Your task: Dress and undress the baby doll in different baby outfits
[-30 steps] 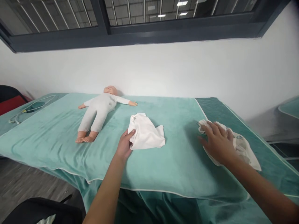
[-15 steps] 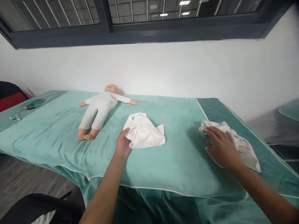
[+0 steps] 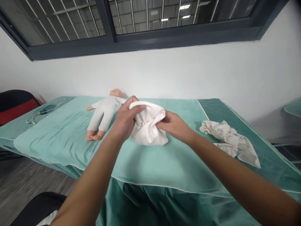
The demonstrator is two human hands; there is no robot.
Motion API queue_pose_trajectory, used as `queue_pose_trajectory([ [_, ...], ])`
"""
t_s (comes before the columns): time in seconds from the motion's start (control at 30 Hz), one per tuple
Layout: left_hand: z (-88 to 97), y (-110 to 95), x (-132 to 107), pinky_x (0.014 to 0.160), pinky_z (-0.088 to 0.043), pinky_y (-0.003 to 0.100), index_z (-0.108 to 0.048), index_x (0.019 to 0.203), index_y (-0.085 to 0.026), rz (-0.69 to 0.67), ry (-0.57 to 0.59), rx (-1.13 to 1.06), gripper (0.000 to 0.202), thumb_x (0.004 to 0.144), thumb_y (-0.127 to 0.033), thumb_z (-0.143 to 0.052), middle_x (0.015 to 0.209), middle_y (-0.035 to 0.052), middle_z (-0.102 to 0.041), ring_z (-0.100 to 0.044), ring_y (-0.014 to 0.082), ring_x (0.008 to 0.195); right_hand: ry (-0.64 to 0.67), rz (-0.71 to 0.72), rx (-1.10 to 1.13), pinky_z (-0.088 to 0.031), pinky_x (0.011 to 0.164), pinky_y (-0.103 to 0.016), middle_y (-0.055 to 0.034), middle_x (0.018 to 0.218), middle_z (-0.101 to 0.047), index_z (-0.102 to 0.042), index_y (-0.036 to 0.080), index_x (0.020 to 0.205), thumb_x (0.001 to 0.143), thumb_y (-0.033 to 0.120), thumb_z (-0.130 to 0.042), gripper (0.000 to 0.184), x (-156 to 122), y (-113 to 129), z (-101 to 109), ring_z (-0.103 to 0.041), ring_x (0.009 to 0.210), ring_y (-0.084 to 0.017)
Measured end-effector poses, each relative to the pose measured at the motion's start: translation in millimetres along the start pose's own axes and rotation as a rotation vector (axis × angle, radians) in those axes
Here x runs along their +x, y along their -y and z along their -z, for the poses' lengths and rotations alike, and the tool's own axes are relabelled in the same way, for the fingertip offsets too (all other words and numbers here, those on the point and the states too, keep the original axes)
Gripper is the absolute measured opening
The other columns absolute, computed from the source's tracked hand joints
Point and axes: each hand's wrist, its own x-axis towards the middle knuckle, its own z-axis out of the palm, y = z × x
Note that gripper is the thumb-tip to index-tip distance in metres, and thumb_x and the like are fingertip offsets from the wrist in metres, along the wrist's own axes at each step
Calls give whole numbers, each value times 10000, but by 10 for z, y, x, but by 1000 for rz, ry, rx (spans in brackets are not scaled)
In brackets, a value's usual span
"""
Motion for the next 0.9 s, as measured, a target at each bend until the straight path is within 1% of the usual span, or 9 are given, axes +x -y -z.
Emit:
queue_pose_trajectory([
  [0.1,17,-207,119,584,-373,227,-409,716,-199,-161,-92,99,282,820,-289,-655,675,-29,-390,-436,100,621,-97,119,-69,-481,898,-361,-22,987,-668,-633,202,950,815,310,-652,174,95,207,52,-608,971,-193],
  [0.2,-34,-366,191,615,-406,236,-404,747,-207,-240,-139,203,313,839,-359,-662,700,-22,-400,-491,114,663,-67,208,-38,-479,873,-329,-33,1088,-656,-620,216,1028,816,378,-674,272,92,435,52,-602,998,-184],
  [0.3,-146,-485,209,643,-440,245,-408,771,-209,-263,-88,296,300,863,-372,-642,715,-17,-422,-538,126,702,15,119,-32,-483,765,-304,-38,1024,-677,-632,202,1003,805,459,-685,329,78,583,-17,-622,915,-191],
  [0.37,-194,-555,204,638,-443,241,-408,771,-206,-300,-64,345,283,877,-347,-630,707,-20,-419,-533,117,688,-23,35,-67,-457,687,-286,-28,912,-676,-644,188,923,793,469,-690,313,95,611,-47,-613,819,-181],
  [0.5,-102,-685,205,608,-422,228,-401,768,-205,-397,-162,432,304,889,-367,-627,694,-28,-397,-492,99,649,-116,26,-32,-338,567,-240,33,689,-552,-574,184,742,756,464,-732,322,149,620,63,-497,638,-113],
  [0.6,53,-752,223,597,-417,231,-423,793,-209,-424,-255,486,341,883,-470,-623,719,-25,-419,-497,101,653,65,34,57,-320,557,-228,45,657,-518,-560,181,707,772,508,-725,372,152,685,236,-453,605,-91],
  [0.7,131,-776,234,572,-388,232,-457,792,-207,-458,-297,498,359,885,-523,-600,721,-21,-435,-475,95,634,330,-76,122,-423,639,-248,-2,742,-622,-650,184,790,835,627,-610,447,131,767,342,-552,698,-126],
  [0.77,118,-775,229,571,-381,240,-469,779,-207,-490,-301,505,369,890,-541,-582,706,-20,-430,-472,99,633,464,-169,126,-481,743,-284,-45,858,-690,-700,179,873,848,671,-560,512,114,787,339,-616,812,-161],
  [0.9,52,-769,183,614,-401,263,-469,778,-220,-560,-297,506,378,887,-567,-569,702,-21,-425,-490,118,677,721,-267,121,-526,861,-336,-93,972,-727,-720,134,952,730,656,-713,568,59,700,213,-664,878,-188],
])
